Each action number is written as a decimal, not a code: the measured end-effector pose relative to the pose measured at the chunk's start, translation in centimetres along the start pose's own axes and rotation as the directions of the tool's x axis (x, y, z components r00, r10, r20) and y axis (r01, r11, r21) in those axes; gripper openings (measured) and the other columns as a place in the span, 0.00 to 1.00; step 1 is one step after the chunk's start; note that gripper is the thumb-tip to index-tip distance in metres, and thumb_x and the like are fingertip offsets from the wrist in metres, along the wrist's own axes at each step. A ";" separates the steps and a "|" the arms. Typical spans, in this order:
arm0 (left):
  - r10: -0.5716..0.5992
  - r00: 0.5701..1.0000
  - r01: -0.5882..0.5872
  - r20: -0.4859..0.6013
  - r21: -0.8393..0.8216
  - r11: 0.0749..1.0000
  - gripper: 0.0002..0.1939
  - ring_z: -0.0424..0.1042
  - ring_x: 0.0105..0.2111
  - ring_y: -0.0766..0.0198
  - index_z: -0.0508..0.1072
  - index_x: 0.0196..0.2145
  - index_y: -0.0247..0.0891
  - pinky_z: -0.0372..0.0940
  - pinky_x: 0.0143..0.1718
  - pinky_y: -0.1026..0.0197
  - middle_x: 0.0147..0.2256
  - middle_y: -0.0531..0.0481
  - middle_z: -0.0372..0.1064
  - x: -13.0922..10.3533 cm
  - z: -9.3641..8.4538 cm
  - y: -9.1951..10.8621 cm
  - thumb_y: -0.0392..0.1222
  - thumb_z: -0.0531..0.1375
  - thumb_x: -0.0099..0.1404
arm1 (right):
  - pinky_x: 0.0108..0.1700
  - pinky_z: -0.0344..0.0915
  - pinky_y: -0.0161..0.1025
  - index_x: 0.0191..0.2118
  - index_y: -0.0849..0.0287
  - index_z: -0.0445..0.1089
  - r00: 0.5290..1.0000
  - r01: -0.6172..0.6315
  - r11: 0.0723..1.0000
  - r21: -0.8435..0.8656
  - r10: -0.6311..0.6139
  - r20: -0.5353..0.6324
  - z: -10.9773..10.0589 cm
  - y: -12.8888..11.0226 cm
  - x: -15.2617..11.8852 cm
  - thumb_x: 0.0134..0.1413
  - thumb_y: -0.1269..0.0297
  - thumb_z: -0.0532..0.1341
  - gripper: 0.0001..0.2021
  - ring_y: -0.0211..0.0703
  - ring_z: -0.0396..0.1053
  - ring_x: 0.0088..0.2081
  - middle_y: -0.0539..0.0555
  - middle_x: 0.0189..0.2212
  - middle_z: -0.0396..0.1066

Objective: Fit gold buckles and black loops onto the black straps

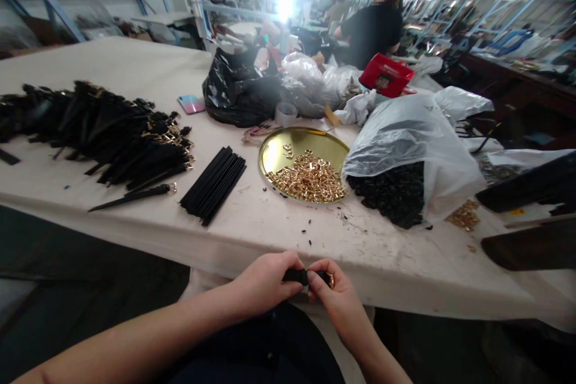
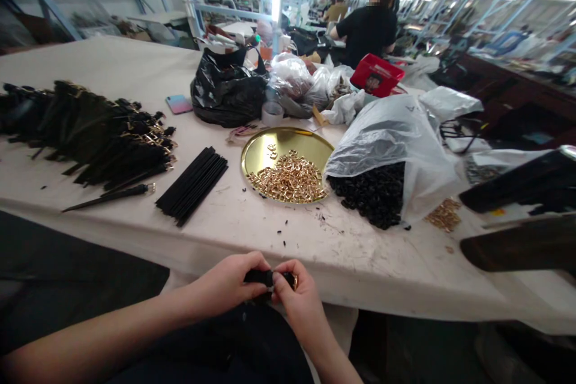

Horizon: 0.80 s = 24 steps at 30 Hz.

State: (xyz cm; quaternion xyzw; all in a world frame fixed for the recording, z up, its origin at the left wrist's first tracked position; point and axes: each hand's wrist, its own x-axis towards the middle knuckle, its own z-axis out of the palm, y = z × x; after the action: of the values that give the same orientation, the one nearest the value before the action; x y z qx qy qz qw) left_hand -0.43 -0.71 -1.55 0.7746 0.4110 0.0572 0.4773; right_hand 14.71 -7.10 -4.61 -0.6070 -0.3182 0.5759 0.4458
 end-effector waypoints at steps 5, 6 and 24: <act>0.044 0.999 -0.043 -0.007 0.019 0.999 0.12 0.69 0.36 0.61 0.70 0.38 0.39 0.60 0.35 0.64 0.36 0.50 0.72 0.4 -0.7 0.0 0.37 0.57 0.54 | 0.26 0.59 0.34 0.31 0.59 0.64 0.995 0.043 0.996 -0.082 -0.035 0.092 -0.7 -0.8 0.8 0.43 0.50 0.62 0.17 0.36 0.62 0.21 0.45 0.17 0.63; 0.038 0.999 -0.037 -0.019 0.040 0.999 0.13 0.69 0.36 0.60 0.71 0.39 0.39 0.60 0.35 0.64 0.36 0.50 0.72 0.5 -1.0 0.0 0.37 0.56 0.54 | 0.27 0.60 0.35 0.34 0.59 0.65 0.995 0.054 0.994 -0.092 -0.045 0.094 -0.8 -0.9 0.9 0.44 0.50 0.61 0.17 0.37 0.63 0.22 0.45 0.18 0.63; -0.009 0.984 0.012 0.177 -0.014 1.000 0.12 0.68 0.30 0.63 0.72 0.36 0.38 0.58 0.29 0.67 0.31 0.53 0.72 2.7 -3.7 -0.5 0.44 0.57 0.54 | 0.32 0.65 0.38 0.36 0.58 0.63 0.987 0.136 0.973 -0.187 -0.117 0.111 -1.6 -1.3 2.3 0.49 0.56 0.57 0.12 0.41 0.68 0.28 0.49 0.24 0.67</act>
State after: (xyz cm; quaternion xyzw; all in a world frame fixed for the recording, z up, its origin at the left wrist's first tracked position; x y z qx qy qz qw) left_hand -0.69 3.81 -0.79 0.7708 0.3706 -0.0112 0.5180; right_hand 16.71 -4.78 -4.45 -0.5966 -0.4325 0.5419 0.4042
